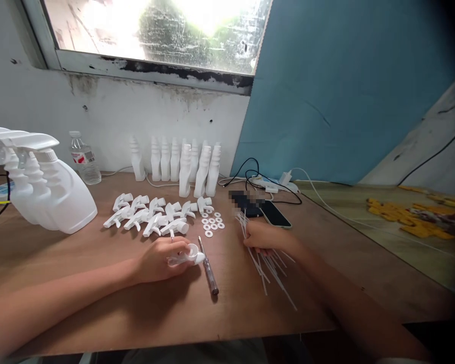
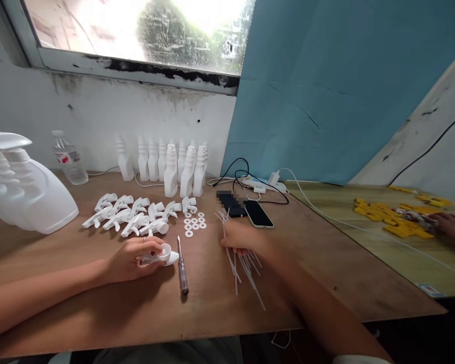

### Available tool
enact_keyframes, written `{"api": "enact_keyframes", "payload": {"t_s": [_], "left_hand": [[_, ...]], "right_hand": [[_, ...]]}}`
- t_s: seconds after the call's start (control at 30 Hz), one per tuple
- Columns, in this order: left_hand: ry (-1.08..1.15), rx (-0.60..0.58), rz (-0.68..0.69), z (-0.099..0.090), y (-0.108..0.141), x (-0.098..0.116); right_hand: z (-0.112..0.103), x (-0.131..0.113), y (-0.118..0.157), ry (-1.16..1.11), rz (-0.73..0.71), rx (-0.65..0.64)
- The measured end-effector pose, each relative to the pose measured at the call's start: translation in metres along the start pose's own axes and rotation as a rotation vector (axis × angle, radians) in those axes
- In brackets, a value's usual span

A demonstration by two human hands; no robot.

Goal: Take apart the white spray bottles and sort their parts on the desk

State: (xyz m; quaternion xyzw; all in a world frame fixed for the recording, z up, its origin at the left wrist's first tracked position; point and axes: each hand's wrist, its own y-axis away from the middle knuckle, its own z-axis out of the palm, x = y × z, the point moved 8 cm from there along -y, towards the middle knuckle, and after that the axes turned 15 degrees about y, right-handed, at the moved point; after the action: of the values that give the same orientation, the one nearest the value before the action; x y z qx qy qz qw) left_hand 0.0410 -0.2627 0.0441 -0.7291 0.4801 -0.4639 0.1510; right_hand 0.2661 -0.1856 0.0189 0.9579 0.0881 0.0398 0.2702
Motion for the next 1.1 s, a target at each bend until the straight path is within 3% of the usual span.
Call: {"api": "enact_keyframes", "payload": {"t_s": [0.23,0.33,0.4,0.5,0.6,0.83,1.1], "left_hand": [[0.005,-0.013,-0.015,0.002,0.006,-0.01],[-0.011,-0.036,-0.012,0.003,0.007,-0.009],[-0.017,-0.051,-0.05,0.004,0.006,-0.009],[0.018,-0.036,-0.139,0.003,0.004,-0.009],[0.048,-0.029,-0.209,0.004,0.003,-0.01],[0.005,-0.043,-0.225,0.005,0.003,-0.01],[-0.037,-0.028,-0.189,0.005,0.002,-0.009]], "right_hand": [[-0.012,0.003,0.002,0.026,0.012,0.104],[-0.028,0.0,0.006,-0.109,-0.059,0.233],[-0.039,-0.01,0.01,-0.379,-0.212,0.343],[-0.052,-0.036,0.025,-0.832,-0.559,0.486],[-0.053,-0.059,0.046,-1.012,-0.821,0.628],[-0.032,-0.091,0.076,-0.7,-1.073,0.895],[-0.032,-0.085,0.08,-0.735,-1.028,0.943]]}}
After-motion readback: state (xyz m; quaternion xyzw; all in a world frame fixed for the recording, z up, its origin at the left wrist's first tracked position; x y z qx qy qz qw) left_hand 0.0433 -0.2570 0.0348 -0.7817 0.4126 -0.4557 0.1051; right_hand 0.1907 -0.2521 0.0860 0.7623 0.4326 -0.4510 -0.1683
